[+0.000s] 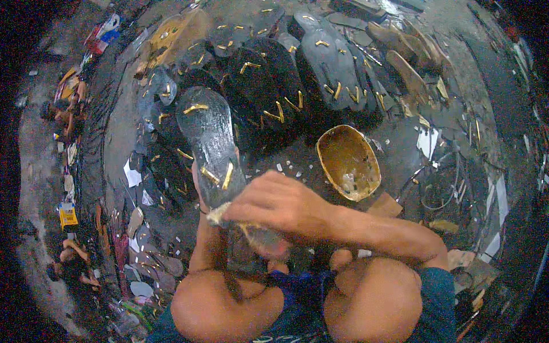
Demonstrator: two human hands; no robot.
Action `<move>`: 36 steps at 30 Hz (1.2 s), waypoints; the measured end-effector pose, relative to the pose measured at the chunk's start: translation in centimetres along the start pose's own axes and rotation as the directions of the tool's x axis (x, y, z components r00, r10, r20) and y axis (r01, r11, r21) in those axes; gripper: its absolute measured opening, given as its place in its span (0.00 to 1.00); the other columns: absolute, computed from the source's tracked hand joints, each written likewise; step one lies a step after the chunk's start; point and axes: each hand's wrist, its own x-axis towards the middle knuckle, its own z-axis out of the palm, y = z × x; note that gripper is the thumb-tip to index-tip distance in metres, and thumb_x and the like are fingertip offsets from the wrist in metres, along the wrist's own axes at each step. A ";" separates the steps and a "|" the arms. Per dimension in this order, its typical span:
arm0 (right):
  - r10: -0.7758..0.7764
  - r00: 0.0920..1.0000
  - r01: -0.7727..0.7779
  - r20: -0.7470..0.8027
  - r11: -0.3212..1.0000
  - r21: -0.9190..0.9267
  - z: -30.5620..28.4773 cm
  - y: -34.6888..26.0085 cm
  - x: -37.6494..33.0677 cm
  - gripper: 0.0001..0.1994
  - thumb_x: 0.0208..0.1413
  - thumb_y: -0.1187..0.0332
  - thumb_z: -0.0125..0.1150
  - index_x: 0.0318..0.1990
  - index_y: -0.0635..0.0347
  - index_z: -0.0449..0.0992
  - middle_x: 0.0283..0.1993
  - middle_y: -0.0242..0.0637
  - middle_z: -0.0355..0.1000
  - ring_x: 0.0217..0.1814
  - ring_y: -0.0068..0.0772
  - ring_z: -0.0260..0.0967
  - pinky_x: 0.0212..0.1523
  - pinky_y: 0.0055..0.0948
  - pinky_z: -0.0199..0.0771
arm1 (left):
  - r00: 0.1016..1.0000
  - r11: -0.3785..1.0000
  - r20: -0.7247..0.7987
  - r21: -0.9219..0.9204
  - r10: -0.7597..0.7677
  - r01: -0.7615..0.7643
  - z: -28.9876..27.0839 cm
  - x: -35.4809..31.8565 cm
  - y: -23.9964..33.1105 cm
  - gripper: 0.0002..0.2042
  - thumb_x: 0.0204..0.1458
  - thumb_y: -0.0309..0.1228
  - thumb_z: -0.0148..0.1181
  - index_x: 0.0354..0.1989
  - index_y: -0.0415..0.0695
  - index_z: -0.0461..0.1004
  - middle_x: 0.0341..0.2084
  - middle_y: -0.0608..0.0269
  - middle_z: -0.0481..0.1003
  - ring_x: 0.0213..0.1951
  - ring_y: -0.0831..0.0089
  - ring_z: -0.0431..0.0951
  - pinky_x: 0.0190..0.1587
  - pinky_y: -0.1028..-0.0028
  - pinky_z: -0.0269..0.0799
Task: The person repeatedly picks up black sandals from a pile, applies a silver-colored substance to the soles using a brush, and places them back down. The process is repeated for multiple sandals in a cluttered workshop environment.
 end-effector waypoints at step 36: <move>0.128 0.981 -0.126 0.143 0.992 -0.025 1.5 0.9 2.0 0.20 0.49 0.68 0.65 0.52 0.53 0.75 0.46 0.30 0.76 0.44 0.38 0.74 0.53 0.32 0.69 | 0.872 0.849 -0.286 0.476 0.397 -0.230 1.4 2.4 -2.6 0.19 0.64 0.38 0.45 0.51 0.34 0.73 0.45 0.56 0.78 0.47 0.70 0.77 0.54 0.73 0.69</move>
